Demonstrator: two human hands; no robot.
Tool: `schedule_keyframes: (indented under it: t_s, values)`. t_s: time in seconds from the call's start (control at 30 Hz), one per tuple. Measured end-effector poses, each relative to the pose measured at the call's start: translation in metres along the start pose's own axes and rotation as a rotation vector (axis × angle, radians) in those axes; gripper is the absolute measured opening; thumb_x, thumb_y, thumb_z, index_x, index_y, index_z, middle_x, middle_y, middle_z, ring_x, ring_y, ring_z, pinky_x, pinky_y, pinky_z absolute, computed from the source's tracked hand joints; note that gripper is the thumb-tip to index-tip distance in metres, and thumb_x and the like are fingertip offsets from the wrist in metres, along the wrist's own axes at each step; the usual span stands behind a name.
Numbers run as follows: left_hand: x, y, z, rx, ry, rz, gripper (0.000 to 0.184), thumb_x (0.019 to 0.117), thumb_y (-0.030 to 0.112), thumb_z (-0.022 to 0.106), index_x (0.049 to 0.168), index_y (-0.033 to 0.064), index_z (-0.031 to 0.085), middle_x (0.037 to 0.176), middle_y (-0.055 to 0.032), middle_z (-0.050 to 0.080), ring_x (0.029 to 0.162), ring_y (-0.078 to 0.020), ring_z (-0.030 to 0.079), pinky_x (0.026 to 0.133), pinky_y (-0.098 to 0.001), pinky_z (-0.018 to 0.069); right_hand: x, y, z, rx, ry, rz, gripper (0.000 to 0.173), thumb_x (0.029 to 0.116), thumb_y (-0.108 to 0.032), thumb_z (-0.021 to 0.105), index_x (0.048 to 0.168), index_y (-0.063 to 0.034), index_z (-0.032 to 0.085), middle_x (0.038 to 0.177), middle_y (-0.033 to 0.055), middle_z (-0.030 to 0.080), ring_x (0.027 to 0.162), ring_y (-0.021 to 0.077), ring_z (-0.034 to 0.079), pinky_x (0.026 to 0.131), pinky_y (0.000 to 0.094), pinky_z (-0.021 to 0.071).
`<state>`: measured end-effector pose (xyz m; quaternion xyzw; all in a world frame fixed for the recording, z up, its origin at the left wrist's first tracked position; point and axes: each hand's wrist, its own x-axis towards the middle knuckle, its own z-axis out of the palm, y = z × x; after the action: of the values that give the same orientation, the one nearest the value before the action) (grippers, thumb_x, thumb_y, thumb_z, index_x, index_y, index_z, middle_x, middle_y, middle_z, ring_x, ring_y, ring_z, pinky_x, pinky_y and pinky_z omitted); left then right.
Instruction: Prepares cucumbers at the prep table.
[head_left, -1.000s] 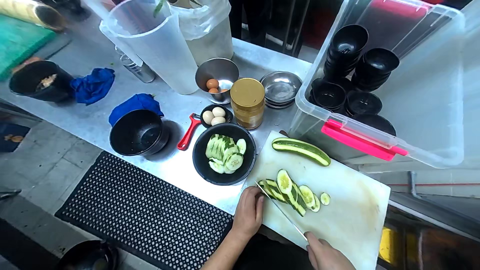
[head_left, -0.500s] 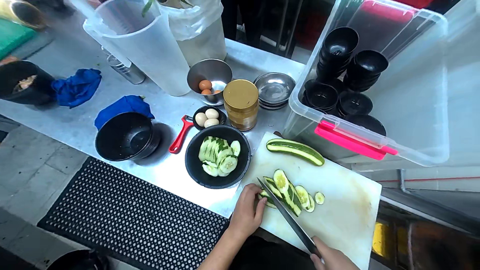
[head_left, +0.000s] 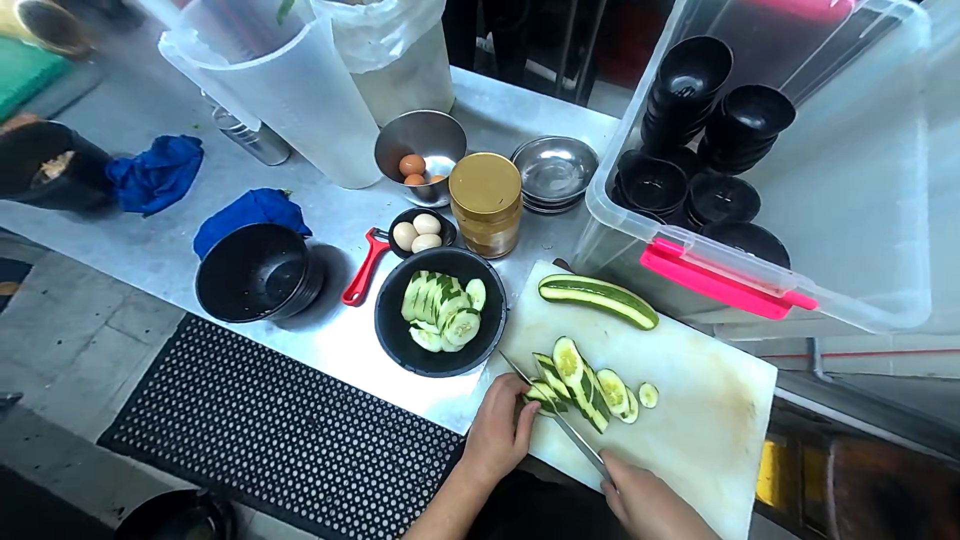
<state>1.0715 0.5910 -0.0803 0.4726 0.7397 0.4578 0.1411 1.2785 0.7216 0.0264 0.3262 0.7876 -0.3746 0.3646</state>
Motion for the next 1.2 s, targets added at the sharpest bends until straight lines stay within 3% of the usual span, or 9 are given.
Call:
schedule_keyframes:
  t_s: [0.2,0.43,0.63,1.2]
  values:
    - [-0.004,0.002,-0.002,-0.017,0.046,0.009,0.026,0.1028,0.029,0.059,0.111,0.0047,0.066,0.113,-0.0113,0.066,0.106,-0.0158,0.066,0.092,-0.0312,0.0584,0.007,0.002,0.001,-0.032,0.014,0.003,0.031,0.1072,-0.026,0.046,0.133,-0.0084,0.053,0.096,0.0207,0.07,0.091,0.0406,0.072,0.076,0.0569,0.0572]
    - [-0.006,0.0,-0.004,-0.051,0.089,0.021,0.024,0.1016,0.026,0.062,0.11,0.0039,0.067,0.111,-0.0114,0.067,0.102,-0.0145,0.067,0.091,-0.0304,0.0591,-0.035,0.006,0.001,-0.015,0.21,-0.075,0.032,0.1063,-0.026,0.048,0.126,-0.0047,0.061,0.095,0.0224,0.071,0.084,0.0414,0.073,0.07,0.0568,0.0583]
    - [-0.008,0.001,-0.003,-0.061,0.106,0.028,0.023,0.1016,0.026,0.062,0.108,0.0045,0.067,0.11,-0.0103,0.067,0.103,-0.014,0.067,0.091,-0.0299,0.059,-0.061,0.009,0.001,-0.046,0.179,-0.067,0.033,0.1068,-0.026,0.047,0.127,-0.0037,0.06,0.095,0.0242,0.07,0.083,0.0432,0.072,0.067,0.0581,0.0576]
    - [-0.01,-0.001,0.003,-0.034,0.167,0.042,0.022,0.1013,0.025,0.061,0.106,0.0043,0.067,0.108,-0.0098,0.068,0.102,-0.014,0.068,0.09,-0.0294,0.0597,-0.051,0.002,0.001,-0.077,0.099,0.02,0.034,0.1079,-0.025,0.044,0.131,-0.0045,0.058,0.1,0.0253,0.07,0.089,0.0447,0.071,0.073,0.0591,0.0575]
